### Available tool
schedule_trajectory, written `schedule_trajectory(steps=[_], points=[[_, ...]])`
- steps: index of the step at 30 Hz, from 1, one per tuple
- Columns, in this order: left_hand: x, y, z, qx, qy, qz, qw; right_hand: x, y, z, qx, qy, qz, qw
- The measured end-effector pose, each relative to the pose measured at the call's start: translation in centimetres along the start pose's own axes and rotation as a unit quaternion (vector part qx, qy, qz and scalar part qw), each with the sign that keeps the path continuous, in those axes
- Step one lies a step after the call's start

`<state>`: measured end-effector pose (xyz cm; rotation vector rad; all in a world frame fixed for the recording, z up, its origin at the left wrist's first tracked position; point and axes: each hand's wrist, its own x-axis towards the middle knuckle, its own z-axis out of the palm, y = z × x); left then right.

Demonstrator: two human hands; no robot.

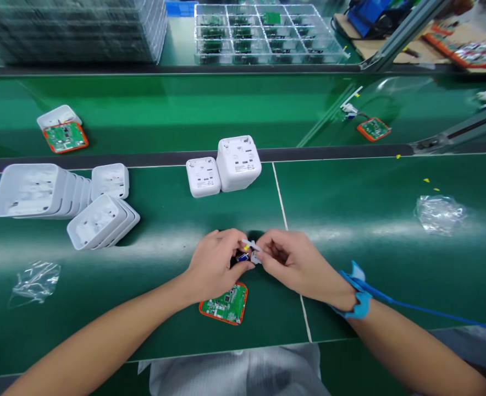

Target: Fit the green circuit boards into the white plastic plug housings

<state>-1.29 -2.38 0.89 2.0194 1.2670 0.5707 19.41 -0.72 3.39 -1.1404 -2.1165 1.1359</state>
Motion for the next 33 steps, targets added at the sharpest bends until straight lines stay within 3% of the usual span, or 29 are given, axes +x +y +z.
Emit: schedule_trajectory(steps=[2, 5, 9, 13, 19, 25, 33], points=[[0.1, 0.0, 0.0, -0.006, -0.006, -0.011, 1.0, 0.0, -0.2, 0.5, 0.015, 0.021, 0.036, 0.999], [0.0, 0.0, 0.0, -0.029, -0.003, -0.033, 0.999, 0.2, 0.3, 0.5, 0.001, 0.029, -0.01, 1.0], [-0.2, -0.4, 0.1, -0.12, 0.058, -0.055, 0.99, 0.2, 1.6, 0.3, 0.04, 0.051, 0.002, 0.998], [-0.1, -0.5, 0.1, -0.251, 0.142, -0.113, 0.951, 0.1, 2.2, 0.4, 0.106, 0.078, 0.014, 0.991], [0.4, -0.2, 0.0, -0.403, 0.154, -0.123, 0.894, 0.9, 1.6, 1.0, 0.02, 0.131, -0.022, 0.991], [0.4, -0.2, 0.3, -0.398, 0.143, -0.101, 0.901, 1.5, 1.4, 2.2, -0.013, 0.142, -0.09, 0.986], [0.4, -0.2, 0.2, -0.371, 0.127, -0.092, 0.915, 1.5, 1.5, 2.2, -0.016, 0.135, -0.119, 0.984]])
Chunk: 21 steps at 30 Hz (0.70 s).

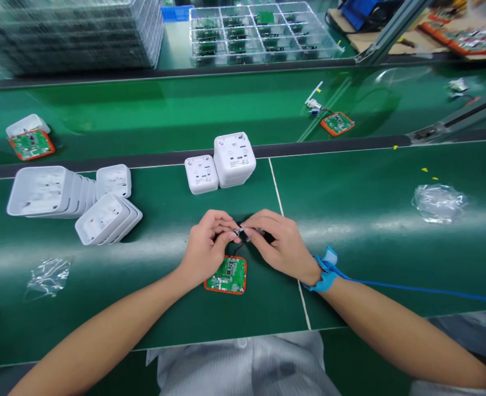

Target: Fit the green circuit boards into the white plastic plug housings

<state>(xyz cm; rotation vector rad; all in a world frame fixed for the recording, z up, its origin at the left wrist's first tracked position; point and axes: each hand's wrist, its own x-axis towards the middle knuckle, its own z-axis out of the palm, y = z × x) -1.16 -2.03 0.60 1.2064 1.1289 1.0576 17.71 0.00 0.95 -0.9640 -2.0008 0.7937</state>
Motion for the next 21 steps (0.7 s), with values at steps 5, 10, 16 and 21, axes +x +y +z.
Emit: schedule_trajectory(steps=[5, 10, 16, 21], points=[[-0.04, -0.33, -0.19, 0.015, -0.016, 0.0, 1.0, -0.01, 0.08, 0.11, 0.001, -0.006, -0.006, 1.0], [-0.03, -0.45, -0.15, 0.02, -0.017, -0.003, 1.0, 0.05, 0.35, -0.09, 0.014, -0.029, -0.025, 0.999], [-0.07, -0.05, -0.05, 0.007, -0.006, -0.02, 1.0, -0.15, 0.53, 0.03, 0.002, -0.024, -0.031, 0.999], [-0.03, 0.14, -0.14, 0.01, -0.028, -0.024, 0.999, -0.3, 0.63, 0.24, -0.001, -0.011, -0.036, 0.999]])
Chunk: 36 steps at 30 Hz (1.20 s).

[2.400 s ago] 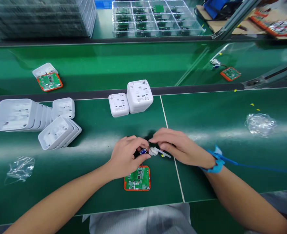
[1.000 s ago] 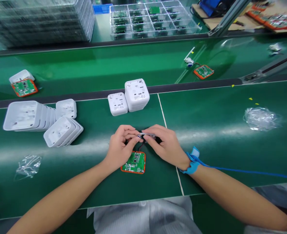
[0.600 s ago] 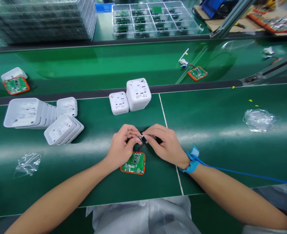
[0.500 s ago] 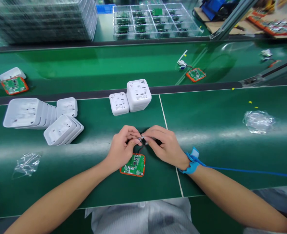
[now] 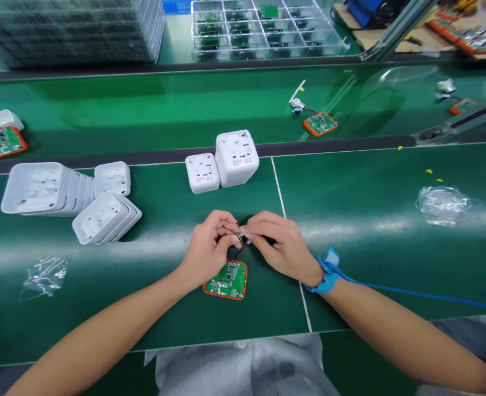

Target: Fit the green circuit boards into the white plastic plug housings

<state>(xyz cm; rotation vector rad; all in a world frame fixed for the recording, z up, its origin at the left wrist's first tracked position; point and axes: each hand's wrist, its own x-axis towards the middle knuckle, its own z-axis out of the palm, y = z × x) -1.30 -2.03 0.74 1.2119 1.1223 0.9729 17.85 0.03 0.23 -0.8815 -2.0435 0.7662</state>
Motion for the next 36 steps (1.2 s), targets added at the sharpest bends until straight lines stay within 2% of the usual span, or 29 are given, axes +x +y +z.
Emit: schedule_trajectory(steps=[13, 17, 19, 21, 23, 25, 26, 28, 31, 34, 36], points=[[0.1, 0.5, 0.2, -0.069, 0.032, -0.06, 0.995, 0.0, -0.1, 0.4, -0.055, -0.031, -0.02, 0.998], [0.0, 0.2, 0.0, -0.013, -0.003, -0.029, 0.999, 0.2, -0.1, -0.1, -0.071, -0.049, -0.054, 0.995], [-0.1, 0.2, -0.5, 0.085, -0.02, 0.037, 0.995, 0.4, -0.1, -0.8, -0.062, -0.071, -0.055, 0.994], [0.2, 0.4, -1.5, 0.23, 0.006, 0.156, 0.961, 0.7, 0.0, -1.7, -0.052, -0.107, -0.041, 0.992], [0.9, 0.6, -2.8, 0.358, 0.079, 0.275, 0.889, 0.8, 0.2, -2.4, -0.089, -0.131, -0.025, 0.987], [2.1, 0.7, -4.2, 0.438, 0.145, 0.326, 0.825, 0.7, 0.3, -2.7, -0.198, -0.111, -0.009, 0.974], [2.7, 0.7, -4.8, 0.467, 0.161, 0.321, 0.808, 0.5, 0.3, -2.8, -0.262, -0.085, 0.002, 0.961], [4.0, 0.6, -5.8, 0.512, 0.159, 0.286, 0.794, 0.0, 0.1, -2.8, -0.361, -0.037, 0.042, 0.931], [5.5, 0.4, -6.4, 0.549, 0.144, 0.243, 0.786, -0.9, -0.5, -2.3, -0.397, -0.062, 0.101, 0.91], [6.1, 0.3, -6.7, 0.559, 0.149, 0.24, 0.78, -1.4, -0.7, -1.7, -0.361, -0.107, 0.096, 0.921], [5.9, 0.3, -6.9, 0.543, 0.165, 0.248, 0.785, -1.4, -0.5, -1.5, -0.314, -0.089, 0.083, 0.942]])
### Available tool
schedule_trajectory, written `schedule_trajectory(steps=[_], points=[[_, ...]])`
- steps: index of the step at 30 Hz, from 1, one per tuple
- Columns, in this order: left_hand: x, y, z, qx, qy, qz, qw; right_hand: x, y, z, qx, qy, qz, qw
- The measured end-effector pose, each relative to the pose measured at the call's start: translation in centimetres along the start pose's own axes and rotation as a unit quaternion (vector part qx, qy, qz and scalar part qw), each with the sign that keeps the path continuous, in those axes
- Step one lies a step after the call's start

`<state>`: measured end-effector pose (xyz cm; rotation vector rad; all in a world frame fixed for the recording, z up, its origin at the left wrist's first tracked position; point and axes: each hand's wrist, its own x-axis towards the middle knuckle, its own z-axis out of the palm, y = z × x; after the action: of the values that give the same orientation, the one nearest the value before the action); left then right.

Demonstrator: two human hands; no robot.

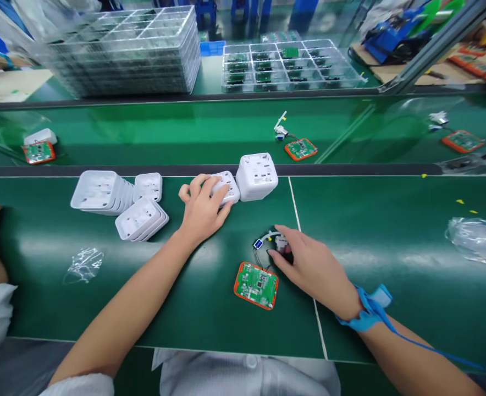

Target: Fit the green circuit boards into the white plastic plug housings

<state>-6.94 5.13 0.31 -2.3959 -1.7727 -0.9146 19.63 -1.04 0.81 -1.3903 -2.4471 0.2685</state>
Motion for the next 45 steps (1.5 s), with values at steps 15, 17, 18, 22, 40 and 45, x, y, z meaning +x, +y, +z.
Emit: schedule_trajectory(steps=[15, 17, 18, 22, 40, 45], points=[[-4.9, 7.4, -1.8, -0.312, -0.123, -0.145, 0.931, 0.3, -1.4, -2.1, 0.196, 0.052, -0.111, 0.973], [-5.0, 7.4, -1.6, -0.326, -0.145, -0.135, 0.924, 0.3, -1.9, -2.1, 0.211, 0.046, -0.076, 0.973], [-5.0, 7.3, -1.5, -0.324, -0.161, -0.118, 0.925, 0.2, -2.0, -2.0, 0.215, 0.049, -0.076, 0.973], [-4.7, 7.0, -1.7, -0.305, -0.214, -0.078, 0.925, 0.0, -1.4, -0.9, 0.166, 0.089, -0.105, 0.976], [-4.5, 7.6, -0.8, -0.226, -0.203, -0.092, 0.948, 0.6, -2.2, -1.5, 0.034, 0.052, -0.132, 0.989], [-4.4, 7.7, -1.6, -0.216, -0.232, -0.066, 0.946, 0.6, -1.9, -0.9, 0.065, 0.1, -0.105, 0.987]])
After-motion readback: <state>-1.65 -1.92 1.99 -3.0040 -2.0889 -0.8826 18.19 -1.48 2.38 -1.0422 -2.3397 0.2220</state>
